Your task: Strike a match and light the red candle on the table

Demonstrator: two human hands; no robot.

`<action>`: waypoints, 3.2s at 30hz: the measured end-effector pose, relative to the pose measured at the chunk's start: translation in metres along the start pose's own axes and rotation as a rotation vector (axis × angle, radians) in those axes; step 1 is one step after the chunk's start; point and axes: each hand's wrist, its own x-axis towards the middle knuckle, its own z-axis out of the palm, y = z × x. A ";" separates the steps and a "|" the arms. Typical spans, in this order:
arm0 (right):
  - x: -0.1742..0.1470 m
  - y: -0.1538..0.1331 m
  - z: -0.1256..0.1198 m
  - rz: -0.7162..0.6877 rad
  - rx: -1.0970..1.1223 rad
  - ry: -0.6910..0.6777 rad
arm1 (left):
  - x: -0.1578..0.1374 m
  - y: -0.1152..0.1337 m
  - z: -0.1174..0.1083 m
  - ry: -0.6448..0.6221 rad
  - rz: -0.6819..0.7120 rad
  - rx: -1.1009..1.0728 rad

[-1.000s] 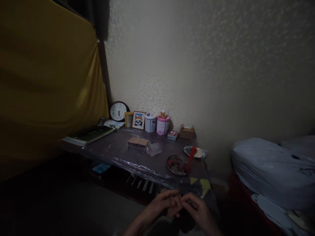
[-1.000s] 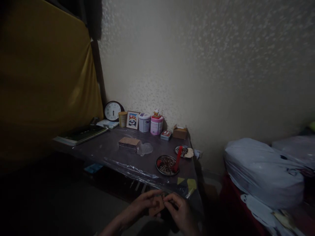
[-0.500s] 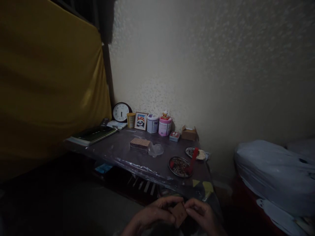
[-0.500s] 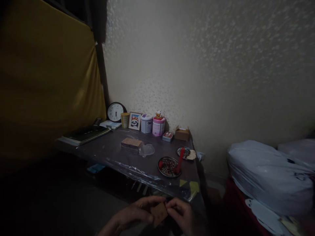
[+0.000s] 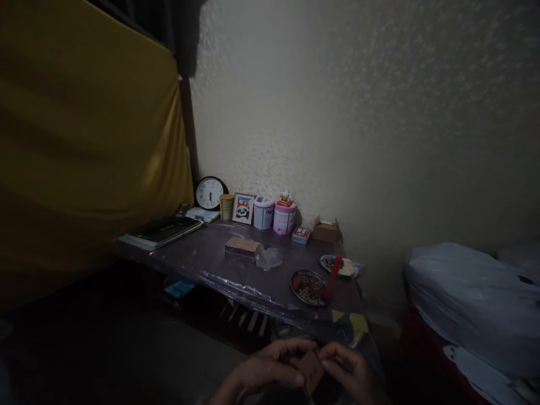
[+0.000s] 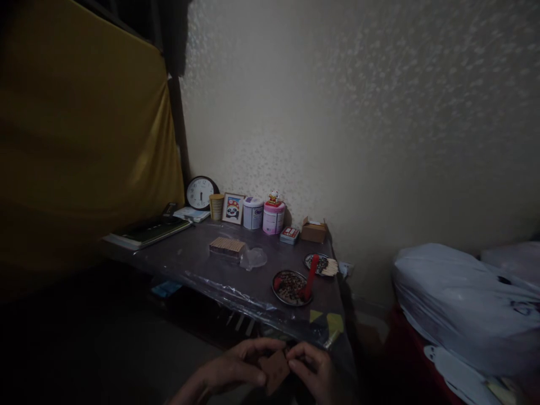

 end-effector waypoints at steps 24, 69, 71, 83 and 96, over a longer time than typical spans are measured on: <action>-0.001 -0.006 -0.005 -0.018 -0.043 0.338 | 0.001 0.005 0.002 0.034 0.153 -0.139; 0.006 -0.011 0.009 0.093 0.280 0.364 | 0.013 0.003 0.006 0.324 0.237 -0.209; 0.006 -0.013 0.009 0.123 0.310 0.389 | 0.014 0.003 0.007 0.350 0.230 -0.206; 0.010 -0.012 0.018 0.093 0.337 0.422 | 0.016 0.002 0.008 0.383 0.179 -0.146; 0.008 -0.004 0.021 0.037 0.296 0.369 | 0.012 0.009 0.015 0.372 0.149 -0.159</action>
